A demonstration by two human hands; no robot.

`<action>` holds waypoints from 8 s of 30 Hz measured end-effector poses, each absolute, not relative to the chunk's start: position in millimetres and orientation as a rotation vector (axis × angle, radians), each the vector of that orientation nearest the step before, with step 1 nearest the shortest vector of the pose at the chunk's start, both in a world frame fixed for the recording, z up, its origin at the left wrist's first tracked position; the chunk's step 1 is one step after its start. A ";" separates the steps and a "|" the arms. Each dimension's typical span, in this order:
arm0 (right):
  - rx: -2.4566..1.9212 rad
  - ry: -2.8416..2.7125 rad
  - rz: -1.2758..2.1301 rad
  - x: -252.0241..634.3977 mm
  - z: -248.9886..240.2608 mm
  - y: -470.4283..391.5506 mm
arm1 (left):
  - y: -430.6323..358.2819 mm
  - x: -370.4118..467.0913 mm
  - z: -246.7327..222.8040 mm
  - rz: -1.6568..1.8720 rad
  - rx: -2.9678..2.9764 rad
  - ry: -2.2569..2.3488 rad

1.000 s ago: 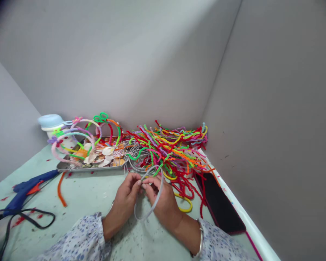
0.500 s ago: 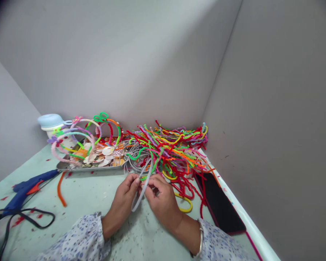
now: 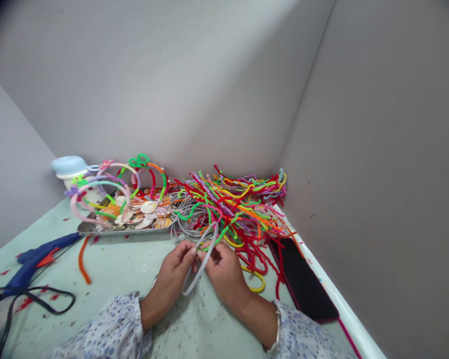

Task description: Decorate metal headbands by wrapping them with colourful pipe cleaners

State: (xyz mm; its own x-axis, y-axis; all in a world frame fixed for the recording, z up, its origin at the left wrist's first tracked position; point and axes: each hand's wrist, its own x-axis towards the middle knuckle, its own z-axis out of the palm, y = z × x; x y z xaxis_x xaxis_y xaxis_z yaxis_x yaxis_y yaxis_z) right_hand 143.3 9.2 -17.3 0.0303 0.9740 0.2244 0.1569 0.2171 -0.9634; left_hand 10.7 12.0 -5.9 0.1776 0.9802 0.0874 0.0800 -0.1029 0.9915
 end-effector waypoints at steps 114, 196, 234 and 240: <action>-1.122 -1.129 1.343 141.8 -7.6 11.0 | 18.8 8.4 -8.5 0.985 1.295 0.895; -0.877 -1.205 1.412 149.9 -15.6 11.5 | 17.2 5.2 0.9 0.896 1.265 0.680; -1.040 -1.191 1.008 148.7 -12.6 11.5 | 20.4 4.3 -2.3 0.957 1.186 0.721; -0.961 -1.129 1.327 150.0 -17.7 14.3 | 18.8 3.8 -0.3 0.867 1.202 0.665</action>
